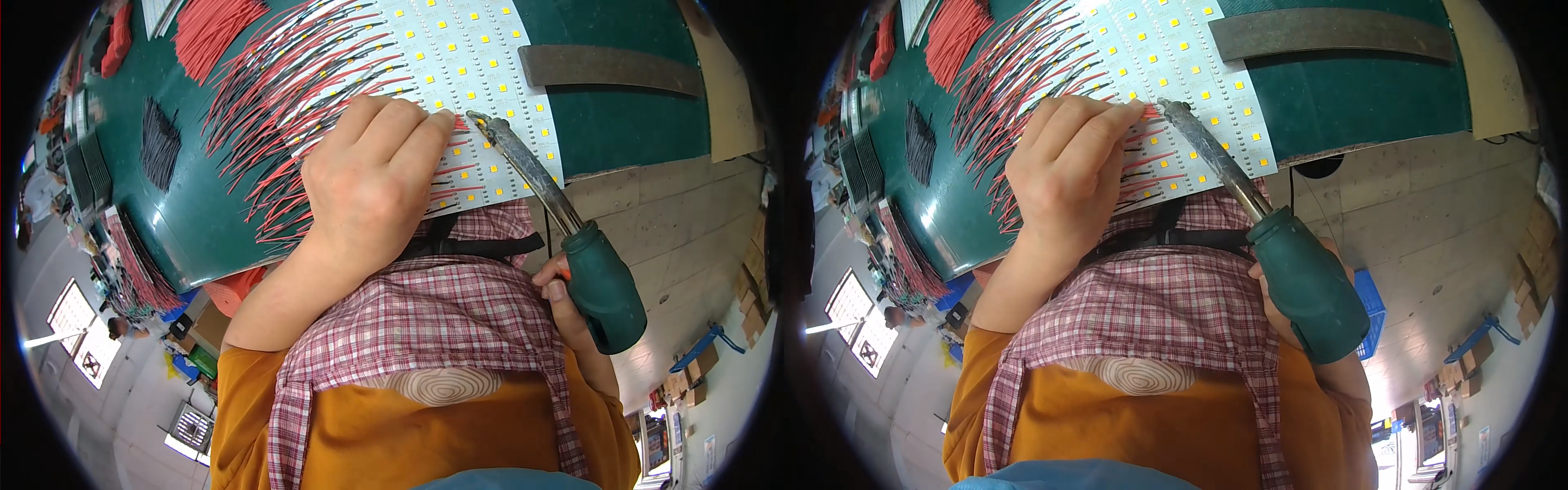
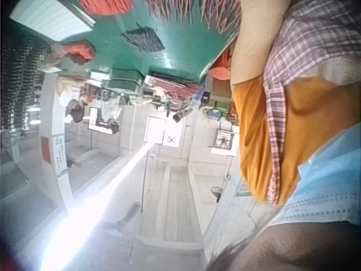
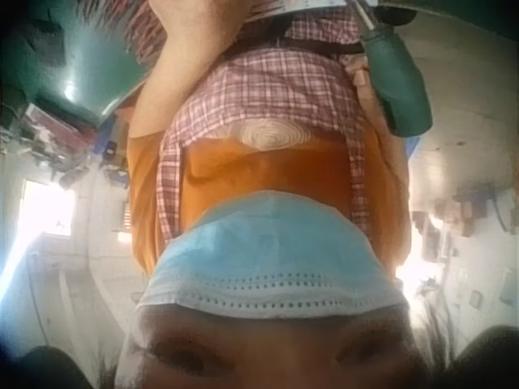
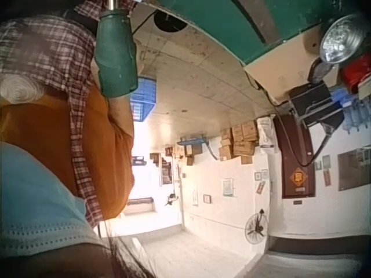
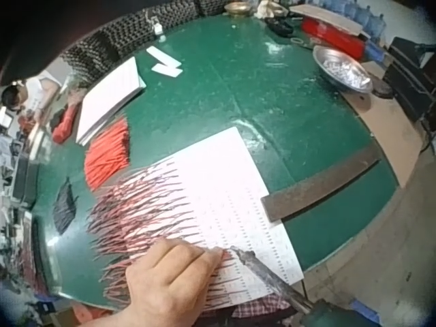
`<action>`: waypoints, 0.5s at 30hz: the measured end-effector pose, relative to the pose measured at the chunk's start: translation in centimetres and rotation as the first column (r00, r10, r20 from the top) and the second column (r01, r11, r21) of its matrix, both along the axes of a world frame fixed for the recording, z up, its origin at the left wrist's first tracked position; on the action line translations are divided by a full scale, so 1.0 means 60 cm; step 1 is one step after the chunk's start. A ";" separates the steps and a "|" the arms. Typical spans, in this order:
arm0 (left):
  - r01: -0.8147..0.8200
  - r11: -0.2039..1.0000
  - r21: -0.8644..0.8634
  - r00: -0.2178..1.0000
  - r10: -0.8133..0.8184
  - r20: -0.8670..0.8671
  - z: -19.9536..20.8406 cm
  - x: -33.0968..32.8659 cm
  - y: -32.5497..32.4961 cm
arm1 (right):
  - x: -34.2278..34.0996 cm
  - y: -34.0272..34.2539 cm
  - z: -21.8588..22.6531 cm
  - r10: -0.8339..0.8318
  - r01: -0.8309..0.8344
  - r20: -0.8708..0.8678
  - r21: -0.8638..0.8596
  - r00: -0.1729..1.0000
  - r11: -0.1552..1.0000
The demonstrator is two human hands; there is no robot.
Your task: Soldering bundles of red and black wires onto an LED light panel.
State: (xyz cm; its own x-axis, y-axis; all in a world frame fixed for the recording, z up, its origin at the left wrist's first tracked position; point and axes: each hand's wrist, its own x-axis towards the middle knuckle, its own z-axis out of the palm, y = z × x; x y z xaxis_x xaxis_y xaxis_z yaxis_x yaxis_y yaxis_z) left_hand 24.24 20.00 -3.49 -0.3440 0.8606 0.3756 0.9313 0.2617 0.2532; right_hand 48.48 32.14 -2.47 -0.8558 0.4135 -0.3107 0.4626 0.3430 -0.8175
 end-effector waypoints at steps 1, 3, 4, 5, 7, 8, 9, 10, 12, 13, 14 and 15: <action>0.001 1.000 -0.001 1.000 -0.001 -0.020 -0.001 0.001 0.000 | -0.001 0.000 0.002 -0.006 0.006 0.013 -0.017 1.000 1.000; 0.012 1.000 0.009 1.000 -0.012 -0.029 -0.001 -0.002 0.002 | -0.002 0.000 0.002 -0.012 0.013 0.027 -0.032 1.000 0.999; 0.024 1.000 0.020 0.999 -0.023 -0.040 -0.001 -0.003 0.003 | 0.000 -0.001 0.000 -0.022 0.022 0.016 -0.039 1.000 0.999; 0.024 1.000 0.020 0.999 -0.023 -0.039 -0.001 -0.002 0.003 | 0.001 -0.001 -0.002 -0.032 0.032 0.004 -0.045 0.999 0.998; 0.013 1.000 0.007 1.000 -0.012 -0.028 0.000 -0.001 0.003 | 0.000 -0.003 -0.002 -0.056 0.056 0.004 -0.084 0.998 0.995; 0.012 1.000 0.006 1.000 -0.012 -0.027 0.001 -0.001 0.003 | 0.000 -0.003 -0.002 -0.079 0.079 0.003 -0.123 0.997 0.989; 0.016 1.000 0.003 0.999 -0.016 -0.032 0.001 -0.002 0.003 | 0.002 -0.001 -0.002 -0.079 0.079 0.004 -0.124 0.997 0.989; 0.019 1.000 0.001 0.999 -0.019 -0.038 0.001 -0.002 0.003 | 0.005 0.003 -0.002 0.041 -0.040 0.081 -0.009 0.996 0.999; 0.021 1.000 0.003 0.999 -0.021 -0.039 0.002 -0.002 0.003 | 0.005 0.006 0.000 0.151 -0.169 0.171 0.098 0.974 0.981; 0.024 1.000 0.004 0.999 -0.024 -0.041 0.002 -0.003 0.003 | 0.002 0.004 0.002 0.085 -0.085 0.114 -0.001 0.990 0.996; 0.024 1.000 0.006 0.999 -0.024 -0.042 0.002 -0.003 0.003 | 0.000 0.003 0.002 0.011 -0.005 0.062 -0.102 0.998 0.995; 0.022 1.000 0.000 0.999 -0.022 -0.039 0.002 -0.001 0.002 | 0.000 0.001 0.002 0.011 -0.005 0.061 -0.101 0.998 0.995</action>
